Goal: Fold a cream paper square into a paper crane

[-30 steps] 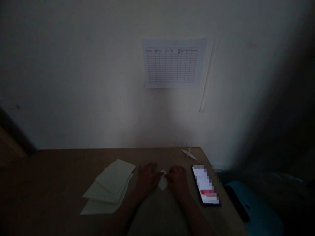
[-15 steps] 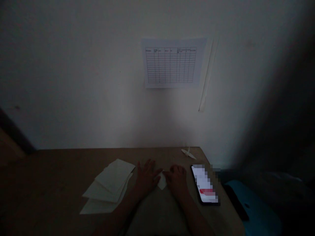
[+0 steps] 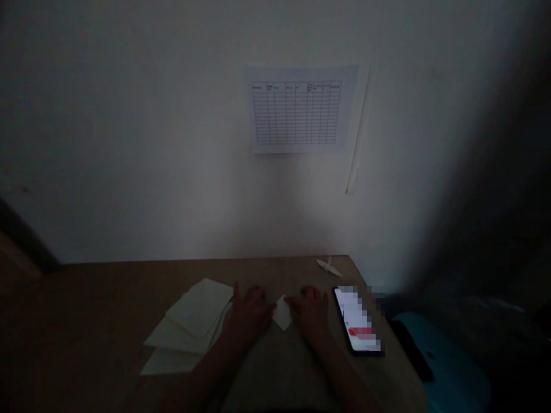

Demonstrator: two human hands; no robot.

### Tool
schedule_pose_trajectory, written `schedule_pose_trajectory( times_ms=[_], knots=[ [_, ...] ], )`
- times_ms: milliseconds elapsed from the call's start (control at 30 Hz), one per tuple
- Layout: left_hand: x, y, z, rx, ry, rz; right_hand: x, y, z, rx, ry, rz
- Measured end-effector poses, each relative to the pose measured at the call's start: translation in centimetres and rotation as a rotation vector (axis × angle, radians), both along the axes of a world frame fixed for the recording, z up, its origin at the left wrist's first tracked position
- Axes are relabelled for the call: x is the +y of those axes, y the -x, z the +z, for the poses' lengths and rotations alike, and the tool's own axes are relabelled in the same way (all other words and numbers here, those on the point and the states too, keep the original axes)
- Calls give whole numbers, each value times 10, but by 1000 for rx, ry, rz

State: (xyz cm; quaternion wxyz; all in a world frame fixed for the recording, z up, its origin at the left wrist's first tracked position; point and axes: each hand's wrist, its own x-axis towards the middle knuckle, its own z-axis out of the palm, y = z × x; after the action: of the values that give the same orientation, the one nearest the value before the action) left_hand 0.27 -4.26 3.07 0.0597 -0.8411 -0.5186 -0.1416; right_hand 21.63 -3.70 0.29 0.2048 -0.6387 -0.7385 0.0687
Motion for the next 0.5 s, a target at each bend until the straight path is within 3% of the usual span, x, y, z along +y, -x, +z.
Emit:
schedule_pose_trajectory(
  times_ms=[500],
  knots=[
    [-13,20,-3,-10,26,-45,2,-3,-5,3,-18,22]
  ],
)
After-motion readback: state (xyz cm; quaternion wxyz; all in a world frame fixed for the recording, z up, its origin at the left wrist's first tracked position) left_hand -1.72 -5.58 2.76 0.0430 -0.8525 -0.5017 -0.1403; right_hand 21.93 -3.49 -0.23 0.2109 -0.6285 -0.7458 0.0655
